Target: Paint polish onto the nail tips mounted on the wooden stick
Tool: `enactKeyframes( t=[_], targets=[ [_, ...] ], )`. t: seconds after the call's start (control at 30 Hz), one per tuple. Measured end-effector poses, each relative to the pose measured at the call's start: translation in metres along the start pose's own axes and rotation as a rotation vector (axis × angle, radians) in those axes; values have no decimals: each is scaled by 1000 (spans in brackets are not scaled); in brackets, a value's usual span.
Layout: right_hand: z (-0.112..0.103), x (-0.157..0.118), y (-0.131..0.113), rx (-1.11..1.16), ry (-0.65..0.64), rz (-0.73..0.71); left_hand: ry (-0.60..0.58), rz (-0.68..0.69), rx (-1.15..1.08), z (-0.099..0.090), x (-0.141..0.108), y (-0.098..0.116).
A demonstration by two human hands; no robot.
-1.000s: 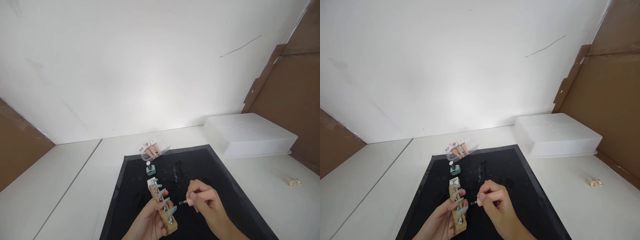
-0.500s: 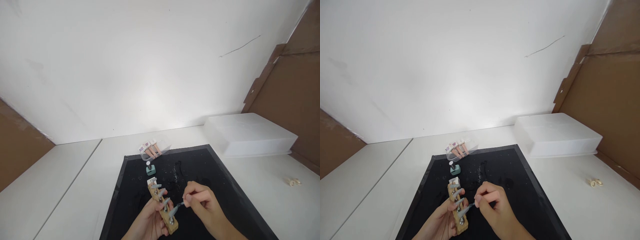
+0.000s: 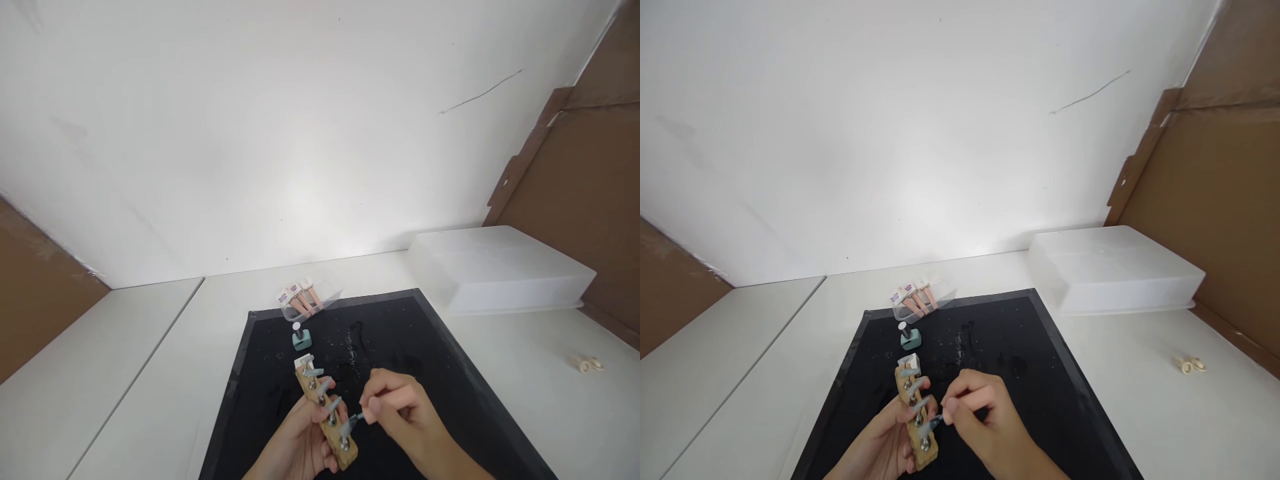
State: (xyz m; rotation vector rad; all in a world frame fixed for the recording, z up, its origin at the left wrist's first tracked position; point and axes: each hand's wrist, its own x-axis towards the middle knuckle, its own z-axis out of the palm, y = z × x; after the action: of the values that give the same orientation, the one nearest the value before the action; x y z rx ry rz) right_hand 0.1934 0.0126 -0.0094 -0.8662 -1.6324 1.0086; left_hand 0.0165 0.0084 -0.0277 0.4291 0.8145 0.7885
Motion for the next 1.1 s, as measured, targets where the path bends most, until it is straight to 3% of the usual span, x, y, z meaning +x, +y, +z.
enactKeyframes(
  t=[0.13, 0.4, 0.63, 0.9, 1.1],
  targets=[
    [0, -2, 7, 56, 87, 25, 4, -12, 22, -1, -2, 0],
    [-1, -1, -2, 128, -106, 9, -22, 0, 73, -1, 1, 2],
    [1, -2, 8, 38, 86, 62, -71, -1, 72, -6, 1, -2],
    [-2, 1, -5, 29, -125, -14, -43, 5, 96, -1, 2, 1],
    [2, -3, 7, -48, 68, 83, -68, 11, 107, -5, 3, -4]
  ],
)
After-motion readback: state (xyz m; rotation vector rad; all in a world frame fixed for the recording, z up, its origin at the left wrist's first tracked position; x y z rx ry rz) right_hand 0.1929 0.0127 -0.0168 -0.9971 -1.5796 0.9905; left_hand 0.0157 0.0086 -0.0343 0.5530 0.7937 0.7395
